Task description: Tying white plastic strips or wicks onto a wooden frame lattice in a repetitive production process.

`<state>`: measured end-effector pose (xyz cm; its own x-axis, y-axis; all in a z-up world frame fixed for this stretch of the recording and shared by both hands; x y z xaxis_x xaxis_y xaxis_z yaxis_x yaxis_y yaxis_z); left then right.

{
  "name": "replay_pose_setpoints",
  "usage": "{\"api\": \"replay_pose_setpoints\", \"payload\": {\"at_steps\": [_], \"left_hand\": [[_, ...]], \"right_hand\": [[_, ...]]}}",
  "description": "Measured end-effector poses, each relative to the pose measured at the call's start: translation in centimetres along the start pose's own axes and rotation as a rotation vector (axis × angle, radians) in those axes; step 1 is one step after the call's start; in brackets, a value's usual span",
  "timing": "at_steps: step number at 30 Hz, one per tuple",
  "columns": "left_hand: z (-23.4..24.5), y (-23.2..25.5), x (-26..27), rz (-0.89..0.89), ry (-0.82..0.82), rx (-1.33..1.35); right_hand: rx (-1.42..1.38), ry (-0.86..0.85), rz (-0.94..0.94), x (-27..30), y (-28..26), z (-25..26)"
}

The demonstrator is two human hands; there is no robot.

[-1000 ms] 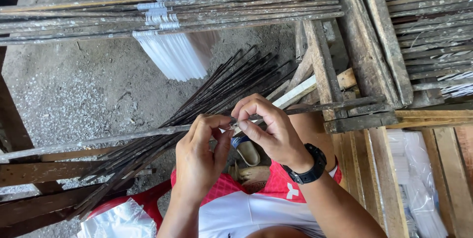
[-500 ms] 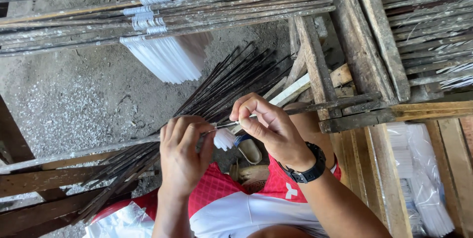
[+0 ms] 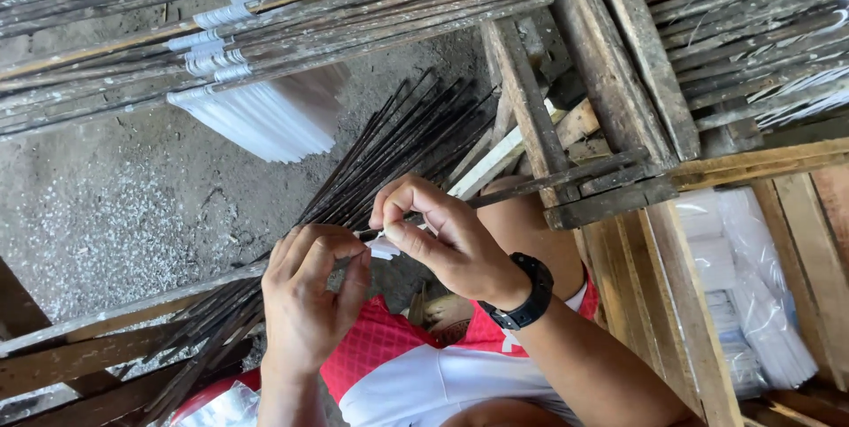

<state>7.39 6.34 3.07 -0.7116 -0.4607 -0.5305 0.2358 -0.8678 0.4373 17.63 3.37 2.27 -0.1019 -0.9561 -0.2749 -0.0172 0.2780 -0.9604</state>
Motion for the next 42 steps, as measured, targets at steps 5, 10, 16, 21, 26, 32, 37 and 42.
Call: {"api": "replay_pose_setpoints", "payload": {"at_steps": [5,10,16,21,26,32,37,42], "left_hand": [[0.6,1.0,-0.3,-0.067,0.051,-0.074],[-1.4,1.1,-1.0,-0.049,-0.105,0.09],[-1.8,-0.4,-1.1,0.095,-0.192,0.09],[-1.7,-0.8,-1.8,0.117,-0.146,0.151],[0.1,-0.1,-2.0,-0.055,0.101,0.206],[1.0,-0.8,-1.4,-0.073,0.154,0.155],[0.8,-3.4,-0.5,-0.074,0.129,-0.067],[0.2,-4.8,0.5,-0.087,0.091,-0.21]], "right_hand": [[-0.032,-0.023,-0.014,0.0,0.0,0.0],[0.002,-0.023,0.001,0.0,0.2,0.0],[-0.11,0.004,0.015,0.2,0.6,0.2],[-0.067,0.019,0.057,0.1,1.0,0.3],[-0.043,0.062,0.173,-0.5,1.1,0.8],[0.146,0.09,0.209,-0.8,0.4,0.3],[0.27,0.131,0.245,0.0,-0.2,0.9],[0.735,0.22,0.228,2.7,-2.0,3.8]]}}
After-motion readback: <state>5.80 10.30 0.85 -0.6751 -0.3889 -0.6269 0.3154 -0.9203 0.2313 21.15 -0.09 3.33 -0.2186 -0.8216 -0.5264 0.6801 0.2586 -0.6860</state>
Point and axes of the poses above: each hand's wrist, its own x-axis away from the middle knuckle, its own z-axis out of the back of the hand, y = z × x, the point moved 9 cm from there along -x, towards the middle knuckle, and after that the axes turned 7 degrees about -z, right-handed, at the moved point
